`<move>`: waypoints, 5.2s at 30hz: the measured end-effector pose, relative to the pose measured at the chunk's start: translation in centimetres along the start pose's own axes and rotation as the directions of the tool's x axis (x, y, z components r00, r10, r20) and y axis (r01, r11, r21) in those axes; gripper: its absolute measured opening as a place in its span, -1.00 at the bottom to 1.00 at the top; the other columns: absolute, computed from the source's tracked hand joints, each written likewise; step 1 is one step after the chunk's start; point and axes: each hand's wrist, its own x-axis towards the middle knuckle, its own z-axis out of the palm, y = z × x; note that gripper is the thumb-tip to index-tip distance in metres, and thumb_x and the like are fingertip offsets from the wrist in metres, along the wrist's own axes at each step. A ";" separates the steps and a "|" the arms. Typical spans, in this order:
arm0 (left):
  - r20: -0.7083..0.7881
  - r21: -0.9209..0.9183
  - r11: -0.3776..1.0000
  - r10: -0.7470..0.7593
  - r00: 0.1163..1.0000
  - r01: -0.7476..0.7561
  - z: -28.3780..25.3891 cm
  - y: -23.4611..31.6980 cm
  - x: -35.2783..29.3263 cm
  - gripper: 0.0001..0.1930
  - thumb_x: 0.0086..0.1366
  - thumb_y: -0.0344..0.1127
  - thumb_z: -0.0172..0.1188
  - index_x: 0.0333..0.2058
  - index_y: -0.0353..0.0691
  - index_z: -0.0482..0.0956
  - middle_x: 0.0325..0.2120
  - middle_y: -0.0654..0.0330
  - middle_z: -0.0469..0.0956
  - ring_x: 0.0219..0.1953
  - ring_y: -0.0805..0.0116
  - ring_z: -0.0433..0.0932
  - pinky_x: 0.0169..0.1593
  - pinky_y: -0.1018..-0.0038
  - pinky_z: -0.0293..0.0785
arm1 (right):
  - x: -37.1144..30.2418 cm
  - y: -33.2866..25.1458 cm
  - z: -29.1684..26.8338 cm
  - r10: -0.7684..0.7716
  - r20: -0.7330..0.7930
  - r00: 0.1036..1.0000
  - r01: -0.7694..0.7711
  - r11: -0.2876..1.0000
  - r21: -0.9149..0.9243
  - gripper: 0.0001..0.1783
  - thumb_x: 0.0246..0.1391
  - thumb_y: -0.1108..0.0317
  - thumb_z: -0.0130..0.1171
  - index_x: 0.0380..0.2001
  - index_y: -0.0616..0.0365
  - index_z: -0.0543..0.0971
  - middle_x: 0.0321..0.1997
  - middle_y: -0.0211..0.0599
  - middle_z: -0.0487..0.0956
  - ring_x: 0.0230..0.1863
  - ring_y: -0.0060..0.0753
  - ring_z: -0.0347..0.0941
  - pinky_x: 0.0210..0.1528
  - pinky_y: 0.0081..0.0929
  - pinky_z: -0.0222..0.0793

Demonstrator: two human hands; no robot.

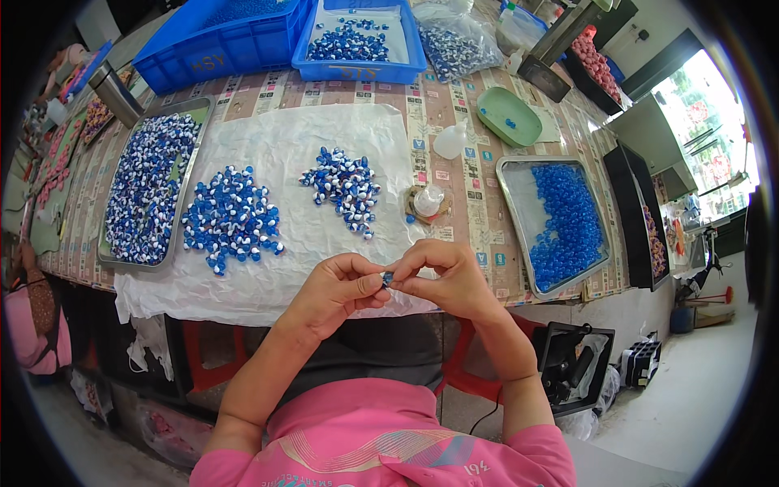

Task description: Manually assembling small blue and white plastic components, occasionally using a small bottle of adhesive.

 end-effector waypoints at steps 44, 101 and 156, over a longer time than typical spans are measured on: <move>0.393 0.920 -0.253 0.619 0.681 -0.301 4.5 2.4 -3.8 -0.77 0.05 -0.53 0.34 -0.25 -0.22 0.63 -0.24 0.10 0.56 -0.16 0.08 0.51 -0.06 0.29 0.44 | -12.9 -13.8 -6.7 -0.683 0.718 -0.134 0.531 0.562 0.634 -0.83 0.26 0.27 -0.02 -0.30 0.06 0.53 -0.22 -0.39 0.49 -0.19 -0.36 0.42 -0.25 -0.37 0.35; 0.844 0.448 0.564 -0.524 0.119 -0.694 38.1 -11.6 -21.7 -0.74 0.14 -0.41 0.22 -0.17 -0.28 0.52 -0.25 -0.06 0.49 -0.16 -0.07 0.53 -0.13 0.25 0.51 | -25.3 -15.0 -11.4 -0.303 0.453 0.839 0.277 0.953 0.125 -0.82 0.19 0.40 0.28 -0.19 0.27 0.67 -0.27 -0.24 0.66 -0.28 -0.36 0.56 -0.23 -0.43 0.43; 0.903 0.410 0.897 -0.372 0.215 -0.168 33.6 -5.4 -4.2 -0.71 0.05 -0.54 0.03 -0.24 -0.31 0.62 -0.33 -0.08 0.58 -0.23 -0.02 0.55 -0.11 0.24 0.48 | -15.0 0.1 -26.2 -0.059 -0.566 0.822 -0.152 0.936 -0.319 -0.73 0.00 0.63 0.30 -0.17 0.26 0.65 -0.24 -0.30 0.64 -0.19 -0.49 0.60 -0.10 -0.53 0.56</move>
